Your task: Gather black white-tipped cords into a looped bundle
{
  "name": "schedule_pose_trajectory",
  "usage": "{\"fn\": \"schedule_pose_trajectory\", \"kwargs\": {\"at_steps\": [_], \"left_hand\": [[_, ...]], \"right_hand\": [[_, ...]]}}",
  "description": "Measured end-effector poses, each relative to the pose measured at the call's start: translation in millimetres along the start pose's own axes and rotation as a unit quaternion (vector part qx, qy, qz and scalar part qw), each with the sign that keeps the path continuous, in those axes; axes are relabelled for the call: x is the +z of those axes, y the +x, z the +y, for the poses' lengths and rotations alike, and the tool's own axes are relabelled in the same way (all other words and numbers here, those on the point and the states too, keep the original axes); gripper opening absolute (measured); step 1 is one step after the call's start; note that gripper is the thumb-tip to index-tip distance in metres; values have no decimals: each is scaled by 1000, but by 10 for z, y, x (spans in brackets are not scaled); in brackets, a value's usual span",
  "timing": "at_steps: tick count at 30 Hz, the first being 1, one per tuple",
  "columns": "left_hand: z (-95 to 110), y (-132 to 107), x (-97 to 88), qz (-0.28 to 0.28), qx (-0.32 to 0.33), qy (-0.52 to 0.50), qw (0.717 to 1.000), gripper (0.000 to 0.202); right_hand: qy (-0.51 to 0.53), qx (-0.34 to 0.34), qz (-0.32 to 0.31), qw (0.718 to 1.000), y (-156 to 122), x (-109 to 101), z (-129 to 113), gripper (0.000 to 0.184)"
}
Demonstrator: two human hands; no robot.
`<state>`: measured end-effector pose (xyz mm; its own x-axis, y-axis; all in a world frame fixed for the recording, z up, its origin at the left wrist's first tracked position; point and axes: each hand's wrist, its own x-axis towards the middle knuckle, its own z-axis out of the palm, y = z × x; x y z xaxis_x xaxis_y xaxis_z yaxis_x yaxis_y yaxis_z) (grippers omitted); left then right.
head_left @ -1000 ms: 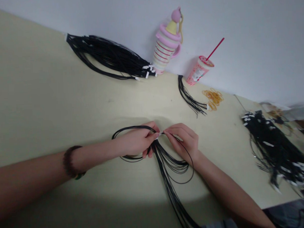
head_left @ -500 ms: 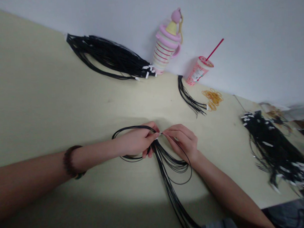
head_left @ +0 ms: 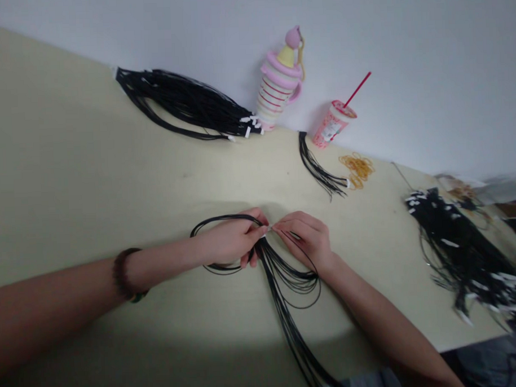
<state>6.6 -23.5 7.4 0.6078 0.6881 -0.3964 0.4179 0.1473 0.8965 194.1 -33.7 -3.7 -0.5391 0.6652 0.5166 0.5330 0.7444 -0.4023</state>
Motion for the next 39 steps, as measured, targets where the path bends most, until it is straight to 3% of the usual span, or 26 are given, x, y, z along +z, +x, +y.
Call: {"fn": "schedule_pose_trajectory", "kwargs": {"at_steps": [3,7,11,13,18,24,29,34,39], "left_hand": [[-6,-3,4,5,0,-2,1000,25],[4,-14,7,3,4,-16,1000,22],[-9,-15,6,2,8,-16,1000,23],[-20,-11,5,1,4,-15,1000,23],[-30,-6,1,5,12,-3,1000,26],[-21,-14,6,17,15,11,1000,24],[-3,-29,11,20,20,12,1000,23],[-15,-26,5,17,33,15,999,24],[-33,-11,13,21,34,10,999,24]], "right_hand": [[31,-31,-48,998,59,-75,-9,8],[70,-61,-173,981,85,-385,-150,14],[21,-54,-291,955,-69,-765,-396,21],[5,-38,-318,947,-184,-869,-514,20],[-75,-4,-281,957,-386,-770,-667,8],[-186,13,-246,951,-441,-503,-463,18],[-205,-31,-143,968,-517,-452,-449,5],[-168,-71,-137,974,-588,-343,-598,27],[-179,-66,-131,973,-586,-223,-552,39]]}}
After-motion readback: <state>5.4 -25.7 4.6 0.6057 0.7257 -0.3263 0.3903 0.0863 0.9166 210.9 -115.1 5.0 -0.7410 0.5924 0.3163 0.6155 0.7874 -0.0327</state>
